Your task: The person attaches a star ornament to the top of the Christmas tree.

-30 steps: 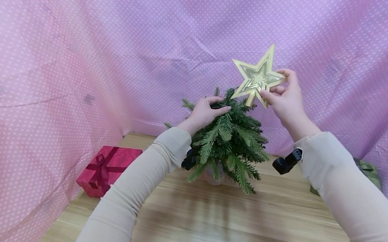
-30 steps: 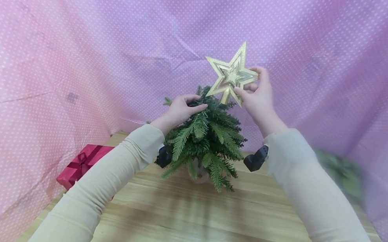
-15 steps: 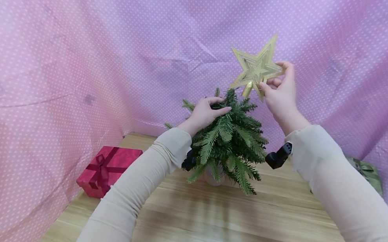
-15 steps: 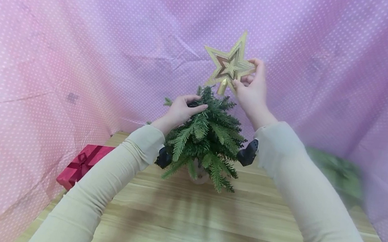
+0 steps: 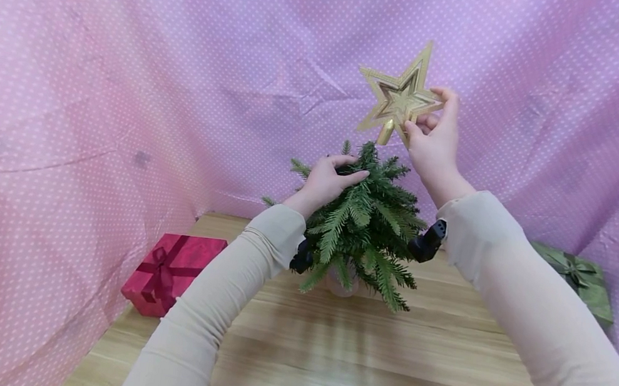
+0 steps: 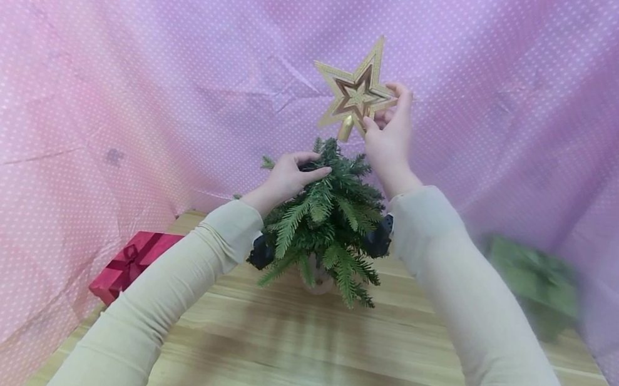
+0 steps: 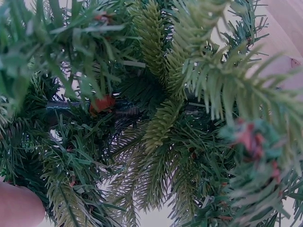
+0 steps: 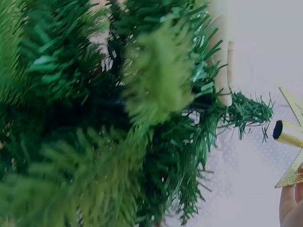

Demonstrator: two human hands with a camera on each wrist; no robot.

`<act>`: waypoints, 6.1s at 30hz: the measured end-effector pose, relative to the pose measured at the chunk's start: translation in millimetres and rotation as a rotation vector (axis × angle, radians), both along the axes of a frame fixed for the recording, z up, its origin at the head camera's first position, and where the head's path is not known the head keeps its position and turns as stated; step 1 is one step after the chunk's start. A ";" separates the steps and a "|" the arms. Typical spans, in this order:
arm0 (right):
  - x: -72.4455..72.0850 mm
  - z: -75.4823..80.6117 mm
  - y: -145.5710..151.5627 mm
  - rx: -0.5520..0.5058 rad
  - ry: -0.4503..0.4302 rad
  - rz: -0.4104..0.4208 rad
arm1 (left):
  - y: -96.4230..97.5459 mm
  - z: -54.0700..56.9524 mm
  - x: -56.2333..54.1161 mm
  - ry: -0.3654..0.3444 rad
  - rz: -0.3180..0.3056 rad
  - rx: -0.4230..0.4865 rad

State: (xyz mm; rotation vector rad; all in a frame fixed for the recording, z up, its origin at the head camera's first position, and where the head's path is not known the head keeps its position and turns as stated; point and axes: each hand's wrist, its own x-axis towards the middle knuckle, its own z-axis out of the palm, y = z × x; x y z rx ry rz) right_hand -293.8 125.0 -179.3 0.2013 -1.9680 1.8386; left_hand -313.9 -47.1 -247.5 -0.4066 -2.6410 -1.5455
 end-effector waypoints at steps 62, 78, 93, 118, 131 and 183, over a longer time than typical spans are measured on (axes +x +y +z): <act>-7.8 -9.2 -15.5 0.306 0.046 -0.010 | 2.9 -0.1 4.3 0.016 0.020 -0.001; -7.5 -11.8 -14.8 0.334 0.055 -0.013 | 4.5 -0.7 3.2 0.040 0.019 0.006; -7.5 -17.3 -15.4 0.405 0.024 -0.021 | 3.4 -2.5 3.4 0.053 0.011 0.021; -11.6 -25.6 -13.7 0.457 0.064 -0.008 | 2.8 -4.0 3.4 0.054 0.015 0.018; -10.4 -27.4 -13.7 0.510 0.103 -0.013 | 1.8 -5.2 4.5 0.053 0.010 0.023; 10.9 -41.0 12.4 0.409 0.112 0.103 | -1.3 -1.8 6.0 0.100 -0.027 -0.041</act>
